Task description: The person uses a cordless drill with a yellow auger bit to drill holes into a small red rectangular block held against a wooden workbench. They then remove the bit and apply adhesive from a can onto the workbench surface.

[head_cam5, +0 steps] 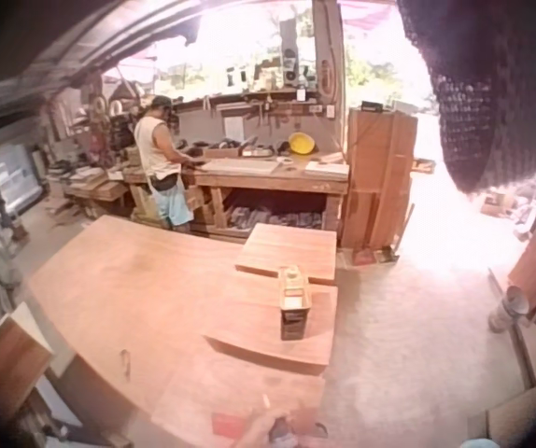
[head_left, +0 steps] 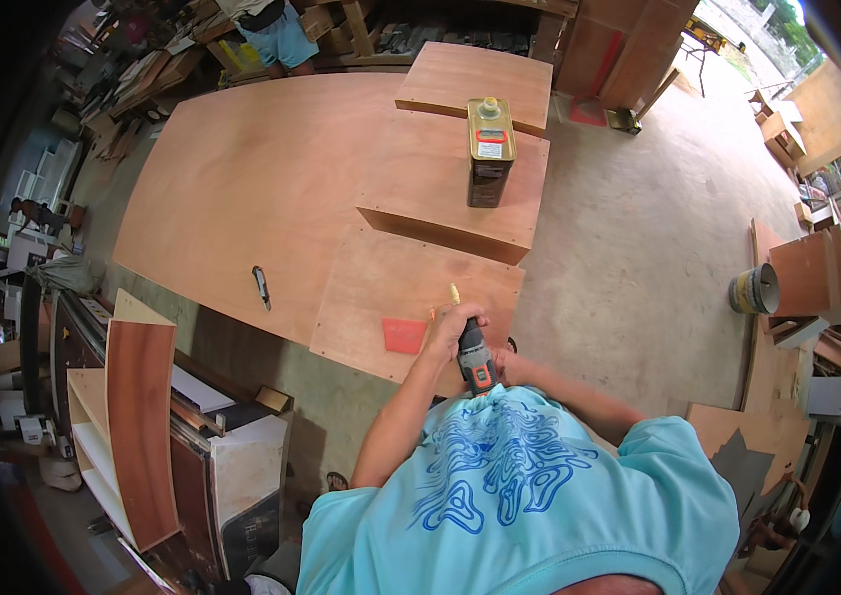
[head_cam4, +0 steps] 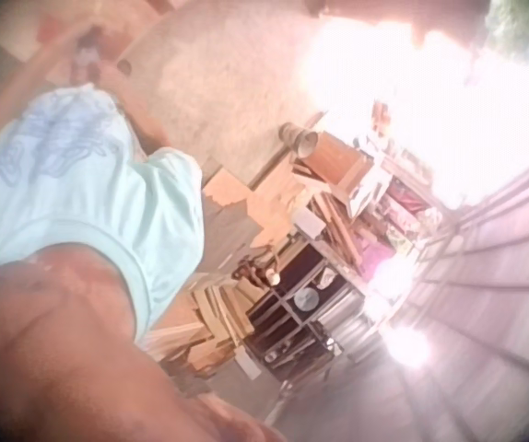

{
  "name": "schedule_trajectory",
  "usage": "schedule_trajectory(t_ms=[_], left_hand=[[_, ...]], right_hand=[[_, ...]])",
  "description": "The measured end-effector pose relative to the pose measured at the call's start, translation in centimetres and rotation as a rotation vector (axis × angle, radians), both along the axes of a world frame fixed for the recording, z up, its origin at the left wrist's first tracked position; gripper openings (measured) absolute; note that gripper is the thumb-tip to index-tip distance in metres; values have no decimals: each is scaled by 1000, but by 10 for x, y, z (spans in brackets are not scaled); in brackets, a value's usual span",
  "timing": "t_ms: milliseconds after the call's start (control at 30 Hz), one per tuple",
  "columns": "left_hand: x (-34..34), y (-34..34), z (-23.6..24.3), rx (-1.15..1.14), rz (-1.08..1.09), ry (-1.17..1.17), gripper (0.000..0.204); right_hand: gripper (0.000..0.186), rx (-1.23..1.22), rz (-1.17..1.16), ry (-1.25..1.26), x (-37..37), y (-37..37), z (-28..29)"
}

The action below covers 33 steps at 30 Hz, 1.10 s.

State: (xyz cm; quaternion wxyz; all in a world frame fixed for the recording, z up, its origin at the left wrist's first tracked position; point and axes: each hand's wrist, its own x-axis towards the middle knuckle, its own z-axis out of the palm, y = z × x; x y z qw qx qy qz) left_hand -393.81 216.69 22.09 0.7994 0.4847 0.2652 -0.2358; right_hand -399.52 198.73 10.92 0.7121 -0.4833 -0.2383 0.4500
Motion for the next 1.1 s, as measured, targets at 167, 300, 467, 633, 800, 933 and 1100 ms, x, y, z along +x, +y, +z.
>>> schedule_trajectory(t_ms=[167,300,467,633,800,933,1100], left_hand=[[-3,1,-12,-5,45,11,10],[-3,-3,10,56,103,82,12],[-7,-5,12,68,169,68,7],[-6,-5,19,107,141,108,9],[-14,-6,21,111,195,101,9],[-16,-9,32,120,187,115,12],[-28,-18,24,193,116,62,16]], right_hand=[[47,-260,-199,72,101,1,44],[39,-417,-256,76,135,38,112],[32,-637,-57,-204,149,64,114],[29,-537,-140,-314,143,66,95],[29,-614,-109,-303,142,65,107],[31,-613,-180,-284,142,68,98],[35,-565,-540,-135,204,69,78]])
